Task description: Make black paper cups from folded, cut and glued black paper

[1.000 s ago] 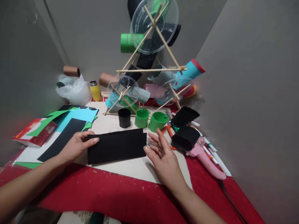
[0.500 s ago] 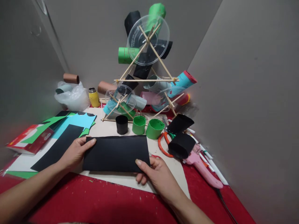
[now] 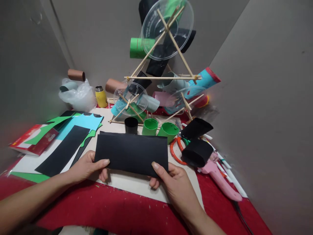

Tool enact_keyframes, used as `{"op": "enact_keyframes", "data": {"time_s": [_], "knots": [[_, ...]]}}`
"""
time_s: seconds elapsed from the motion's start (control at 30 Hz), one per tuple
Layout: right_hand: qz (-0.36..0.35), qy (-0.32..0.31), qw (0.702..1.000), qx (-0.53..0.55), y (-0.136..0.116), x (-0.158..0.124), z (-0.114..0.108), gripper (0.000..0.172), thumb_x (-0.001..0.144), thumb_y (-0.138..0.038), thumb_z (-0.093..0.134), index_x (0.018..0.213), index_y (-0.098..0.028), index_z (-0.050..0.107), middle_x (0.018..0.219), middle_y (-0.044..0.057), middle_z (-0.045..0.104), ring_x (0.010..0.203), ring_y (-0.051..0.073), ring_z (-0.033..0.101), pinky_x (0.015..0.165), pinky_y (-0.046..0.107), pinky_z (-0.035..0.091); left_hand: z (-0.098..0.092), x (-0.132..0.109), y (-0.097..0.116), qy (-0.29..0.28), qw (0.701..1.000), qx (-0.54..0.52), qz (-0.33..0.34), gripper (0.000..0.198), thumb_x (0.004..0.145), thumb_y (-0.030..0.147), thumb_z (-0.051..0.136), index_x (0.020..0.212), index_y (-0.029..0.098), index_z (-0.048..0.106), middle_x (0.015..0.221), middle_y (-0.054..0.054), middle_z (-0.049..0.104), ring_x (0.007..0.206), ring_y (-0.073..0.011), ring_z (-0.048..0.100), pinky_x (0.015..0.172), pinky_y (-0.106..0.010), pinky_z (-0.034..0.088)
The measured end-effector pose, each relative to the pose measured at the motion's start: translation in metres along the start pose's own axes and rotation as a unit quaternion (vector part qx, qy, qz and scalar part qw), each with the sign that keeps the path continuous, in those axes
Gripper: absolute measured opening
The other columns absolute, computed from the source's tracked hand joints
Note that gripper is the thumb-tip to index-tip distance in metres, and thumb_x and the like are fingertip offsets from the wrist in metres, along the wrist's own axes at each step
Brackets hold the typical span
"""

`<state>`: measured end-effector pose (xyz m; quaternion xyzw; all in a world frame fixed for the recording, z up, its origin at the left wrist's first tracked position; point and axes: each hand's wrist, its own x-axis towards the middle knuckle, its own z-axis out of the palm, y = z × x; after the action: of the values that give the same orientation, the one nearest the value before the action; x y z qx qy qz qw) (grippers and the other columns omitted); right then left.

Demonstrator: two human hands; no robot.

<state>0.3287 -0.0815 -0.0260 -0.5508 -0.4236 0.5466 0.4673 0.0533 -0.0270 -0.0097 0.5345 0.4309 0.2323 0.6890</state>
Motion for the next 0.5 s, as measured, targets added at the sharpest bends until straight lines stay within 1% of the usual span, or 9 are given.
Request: {"op": "enact_keyframes", "data": {"time_s": [0.07,0.13,0.2,0.23,0.33,0.37,0.43,0.5], "knots": [[-0.019,-0.020,0.999,0.036,0.002,-0.002,0.001,0.043,0.081,-0.053,0.068,0.059,-0.016,0.069,0.053,0.005,0.067,0.051,0.014,0.058,0.059,0.026,0.047,0.003,-0.001,0.002,0.015,1.000,0.004,0.009,0.049,0.079,0.055,0.066,0.057,0.011,0.072,0.053,-0.008,0.068,0.048,-0.0128,0.062,0.054,-0.022,0.050],[-0.029,-0.052,0.996,0.069,0.005,-0.004,0.005,0.039,0.080,-0.052,0.068,0.070,-0.015,0.074,0.059,0.006,0.069,0.054,0.015,0.059,0.058,0.027,0.047,0.008,-0.003,0.004,0.024,0.999,0.012,0.021,0.050,0.080,0.055,0.064,0.057,0.011,0.072,0.052,-0.008,0.068,0.048,-0.0129,0.062,0.054,-0.022,0.049],[-0.014,-0.081,0.994,0.074,0.006,-0.006,0.013,0.039,0.078,-0.052,0.070,0.079,-0.014,0.076,0.062,0.006,0.070,0.054,0.015,0.059,0.056,0.026,0.047,0.016,-0.004,0.004,0.026,0.999,0.014,0.029,0.052,0.083,0.055,0.061,0.057,0.011,0.072,0.052,-0.008,0.067,0.049,-0.0130,0.062,0.055,-0.022,0.049],[0.000,-0.090,0.994,0.065,0.007,-0.007,0.019,0.040,0.077,-0.053,0.071,0.080,-0.014,0.077,0.062,0.006,0.069,0.054,0.015,0.059,0.056,0.026,0.047,0.021,-0.004,0.003,0.025,0.999,0.011,0.031,0.053,0.083,0.056,0.060,0.058,0.011,0.072,0.052,-0.008,0.067,0.049,-0.0130,0.062,0.055,-0.022,0.049],[0.041,-0.094,0.995,0.018,0.007,-0.011,0.035,0.046,0.074,-0.060,0.070,0.075,-0.015,0.077,0.059,0.005,0.068,0.053,0.015,0.058,0.056,0.026,0.047,0.038,-0.003,-0.004,0.008,0.999,-0.014,0.038,0.053,0.083,0.056,0.059,0.059,0.011,0.071,0.053,-0.008,0.067,0.049,-0.0134,0.062,0.054,-0.022,0.049],[0.054,-0.095,0.994,-0.003,0.007,-0.012,0.040,0.048,0.073,-0.063,0.068,0.070,-0.016,0.077,0.058,0.005,0.068,0.054,0.015,0.059,0.058,0.026,0.048,0.043,-0.002,-0.008,-0.005,0.999,-0.026,0.042,0.053,0.083,0.057,0.060,0.060,0.011,0.070,0.054,-0.009,0.068,0.049,-0.0136,0.063,0.054,-0.022,0.050],[0.074,-0.095,0.992,-0.042,0.008,-0.015,0.046,0.052,0.072,-0.068,0.065,0.059,-0.019,0.074,0.057,0.004,0.067,0.055,0.016,0.059,0.061,0.026,0.049,0.053,-0.001,-0.014,-0.038,0.997,-0.053,0.049,0.050,0.082,0.057,0.062,0.065,0.010,0.069,0.058,-0.008,0.069,0.050,-0.0138,0.063,0.054,-0.023,0.051],[0.078,-0.086,0.991,-0.064,0.007,-0.018,0.047,0.055,0.070,-0.072,0.063,0.053,-0.020,0.070,0.053,0.003,0.065,0.054,0.016,0.058,0.061,0.026,0.048,0.058,0.000,-0.019,-0.066,0.995,-0.062,0.047,0.048,0.081,0.057,0.063,0.071,0.011,0.068,0.059,-0.007,0.068,0.049,-0.0131,0.063,0.052,-0.021,0.050]]}}
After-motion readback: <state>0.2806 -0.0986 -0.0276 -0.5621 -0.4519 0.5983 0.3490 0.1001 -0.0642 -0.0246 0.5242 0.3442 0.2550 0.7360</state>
